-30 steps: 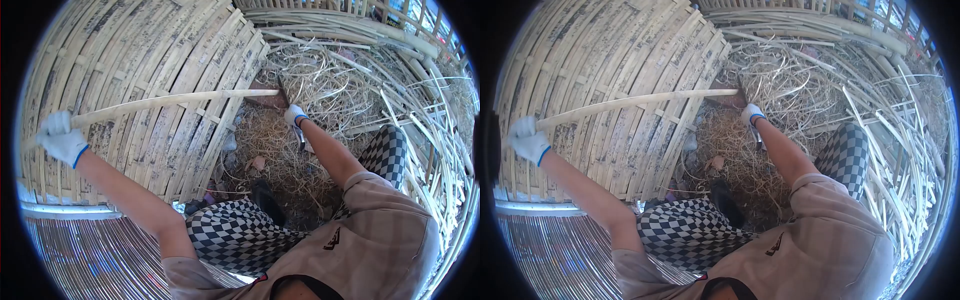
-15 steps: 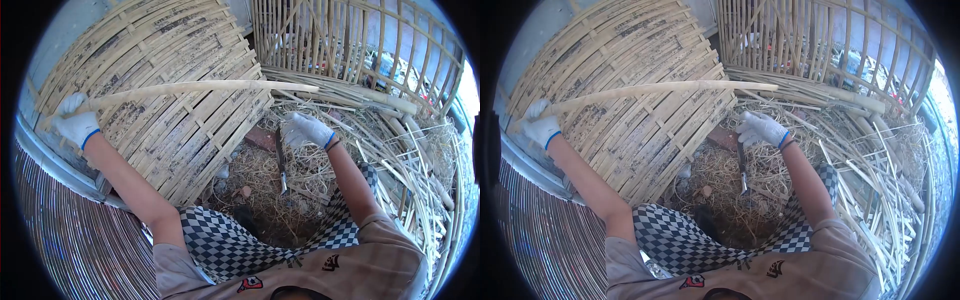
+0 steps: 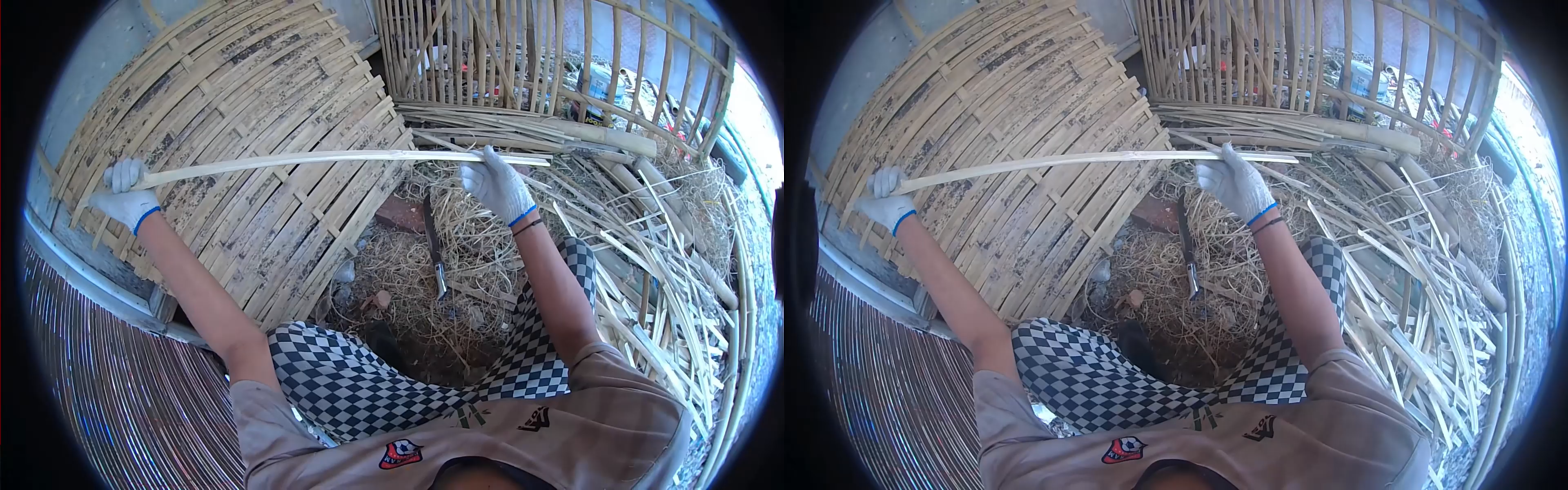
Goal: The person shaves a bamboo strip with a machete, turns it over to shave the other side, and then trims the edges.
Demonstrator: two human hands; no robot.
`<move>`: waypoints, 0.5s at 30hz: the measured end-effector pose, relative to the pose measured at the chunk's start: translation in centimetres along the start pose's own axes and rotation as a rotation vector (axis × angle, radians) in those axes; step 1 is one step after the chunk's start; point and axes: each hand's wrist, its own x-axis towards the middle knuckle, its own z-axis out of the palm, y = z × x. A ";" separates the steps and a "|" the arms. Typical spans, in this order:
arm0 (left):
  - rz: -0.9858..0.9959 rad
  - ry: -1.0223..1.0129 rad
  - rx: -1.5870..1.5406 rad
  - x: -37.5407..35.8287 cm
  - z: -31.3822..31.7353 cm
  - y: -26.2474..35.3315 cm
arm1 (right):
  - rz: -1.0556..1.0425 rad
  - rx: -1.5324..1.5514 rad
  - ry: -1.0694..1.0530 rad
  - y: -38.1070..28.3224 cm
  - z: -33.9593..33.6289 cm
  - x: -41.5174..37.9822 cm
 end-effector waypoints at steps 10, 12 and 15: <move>0.271 0.010 0.145 -1.7 -2.9 7.0 | -0.094 0.054 0.221 0.1 -3.0 0.4; 0.216 -0.096 0.132 -1.8 -3.7 8.4 | -0.055 0.058 0.264 1.0 -3.4 0.6; 0.284 -0.022 0.187 -3.1 -2.9 8.8 | 0.055 -0.124 0.342 2.7 -4.7 1.4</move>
